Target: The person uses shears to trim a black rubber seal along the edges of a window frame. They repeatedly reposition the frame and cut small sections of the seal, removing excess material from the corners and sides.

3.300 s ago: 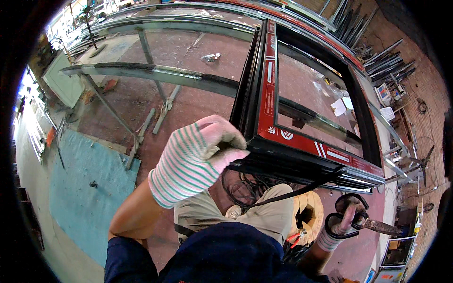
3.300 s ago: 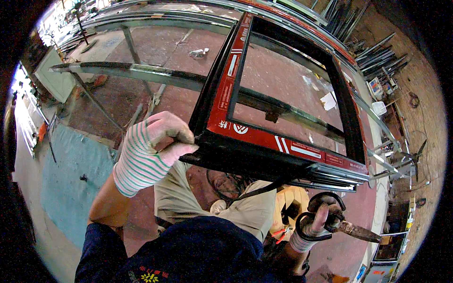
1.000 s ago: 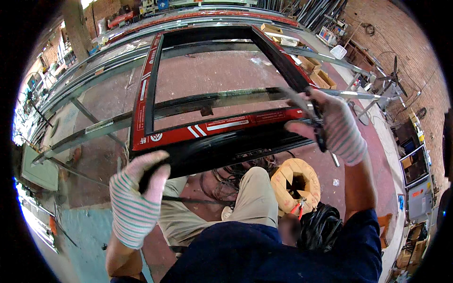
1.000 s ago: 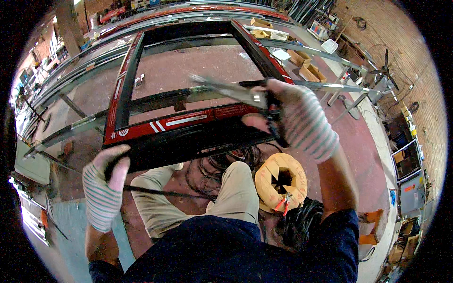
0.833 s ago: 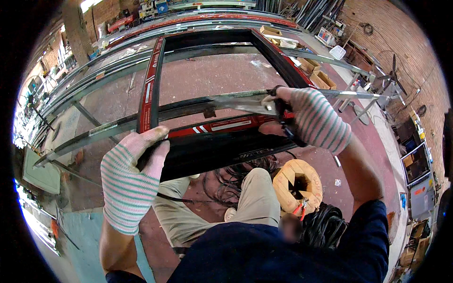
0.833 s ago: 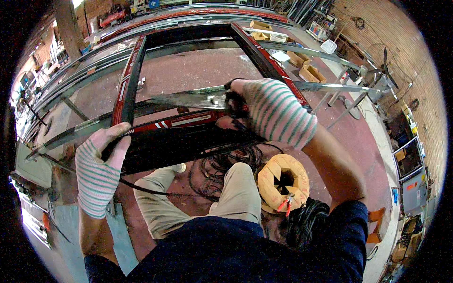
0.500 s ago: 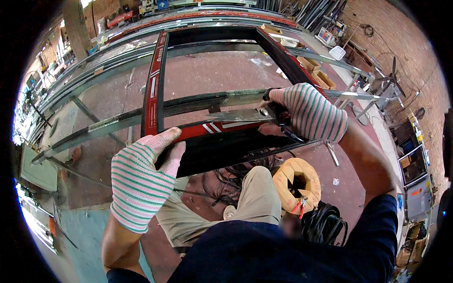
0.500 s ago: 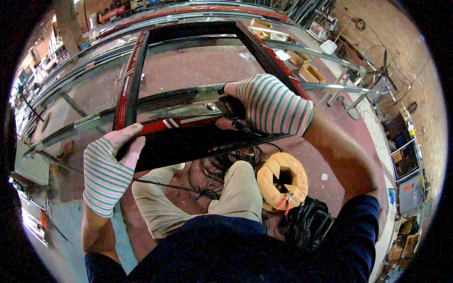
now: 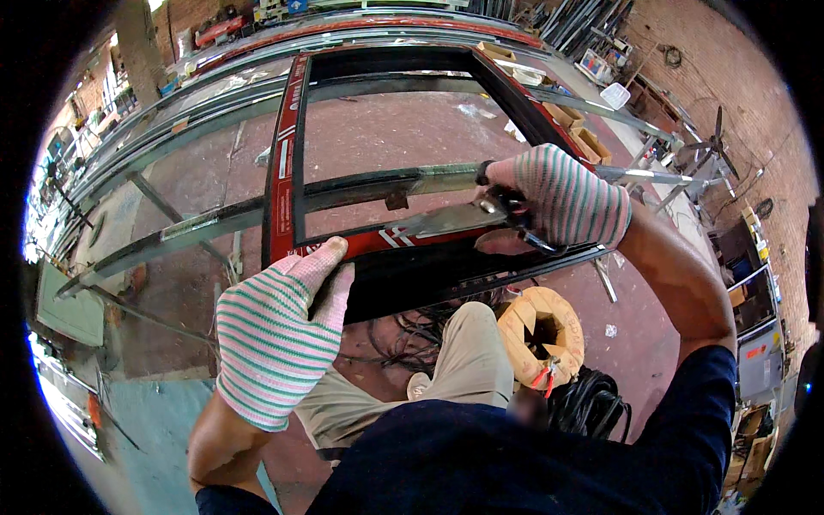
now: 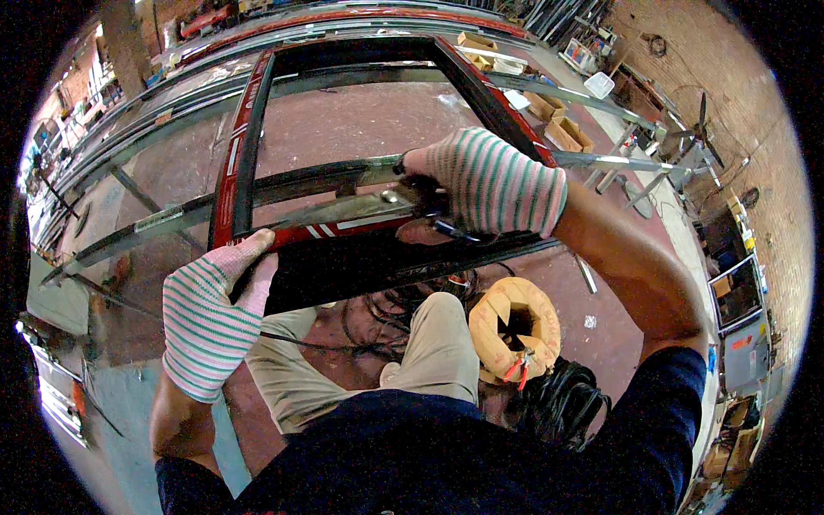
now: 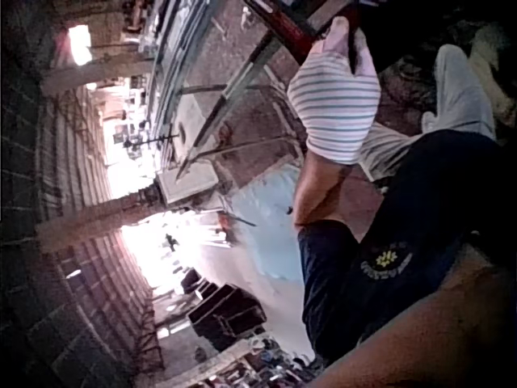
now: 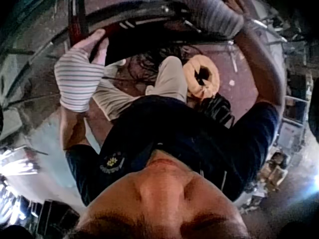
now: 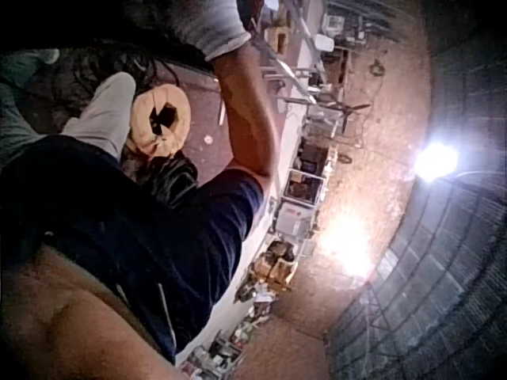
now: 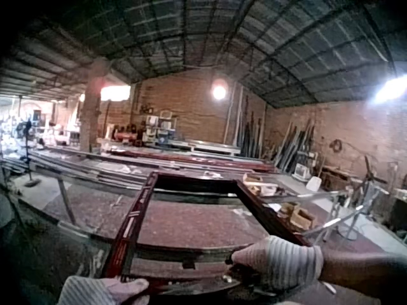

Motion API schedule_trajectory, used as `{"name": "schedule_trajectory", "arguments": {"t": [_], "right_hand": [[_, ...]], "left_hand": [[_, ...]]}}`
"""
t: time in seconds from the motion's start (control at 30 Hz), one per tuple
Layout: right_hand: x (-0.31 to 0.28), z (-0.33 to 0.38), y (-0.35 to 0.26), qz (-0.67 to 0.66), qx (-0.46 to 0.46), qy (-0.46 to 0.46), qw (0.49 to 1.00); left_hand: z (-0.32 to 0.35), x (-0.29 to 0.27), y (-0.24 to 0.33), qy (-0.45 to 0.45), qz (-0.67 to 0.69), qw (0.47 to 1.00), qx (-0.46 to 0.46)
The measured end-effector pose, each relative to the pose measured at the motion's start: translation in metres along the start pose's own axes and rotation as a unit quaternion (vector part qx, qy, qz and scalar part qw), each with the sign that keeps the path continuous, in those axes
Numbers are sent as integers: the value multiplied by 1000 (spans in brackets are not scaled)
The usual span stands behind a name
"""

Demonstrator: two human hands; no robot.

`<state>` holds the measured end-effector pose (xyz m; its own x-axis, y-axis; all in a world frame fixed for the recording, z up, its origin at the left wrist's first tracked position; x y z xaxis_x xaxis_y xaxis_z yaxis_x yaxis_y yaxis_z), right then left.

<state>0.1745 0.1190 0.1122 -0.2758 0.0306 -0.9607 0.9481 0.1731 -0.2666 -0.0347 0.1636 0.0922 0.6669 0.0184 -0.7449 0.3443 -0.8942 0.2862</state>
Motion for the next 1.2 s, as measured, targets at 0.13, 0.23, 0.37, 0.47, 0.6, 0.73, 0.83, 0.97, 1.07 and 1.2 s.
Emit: {"name": "schedule_trajectory", "arguments": {"t": [0.13, 0.23, 0.37, 0.47, 0.6, 0.73, 0.83, 0.97, 1.07, 1.2], "right_hand": [[3, -7, -8, 34, -13, -3, 999], [4, -7, -8, 29, -9, 3, 1000], [7, -10, 0, 14, 19, -26, 999], [9, -16, 3, -16, 40, -42, 998], [16, -18, 9, -112, 31, -45, 992], [13, -19, 2, -8, -12, -1, 1000], [14, -20, -1, 6, 0, -37, 999], [17, -27, 4, 14, 20, -13, 1000], [18, -31, -5, 51, 17, -28, 998], [20, -31, -5, 48, -6, -16, 999]], "left_hand": [[-1, 5, 3, -4, 16, 1000, 5], [-3, 10, 6, -18, 35, 999, -3], [-3, 12, 9, -30, 60, 998, -11], [-5, 14, 12, -66, 73, 995, -34], [-6, 19, 12, -71, 85, 993, -29], [-7, 21, 13, -81, 72, 994, -34], [-7, 23, 10, -77, 65, 994, -32], [-8, 24, 12, -78, 61, 994, -42], [-7, 25, 9, -90, 52, 993, -52], [-7, 25, 11, -73, 41, 996, -29]]}}
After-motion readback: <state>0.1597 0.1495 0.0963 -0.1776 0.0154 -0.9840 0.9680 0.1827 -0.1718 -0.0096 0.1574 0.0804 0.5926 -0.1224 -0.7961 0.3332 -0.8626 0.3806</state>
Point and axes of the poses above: each hand's wrist, its own z-axis away from the middle knuckle, its own x-axis out of the palm, y = z × x, the point moved 10 cm from there along -z, towards the middle knuckle, and after that the axes turned 12 degrees about x, right-handed, at the moved point
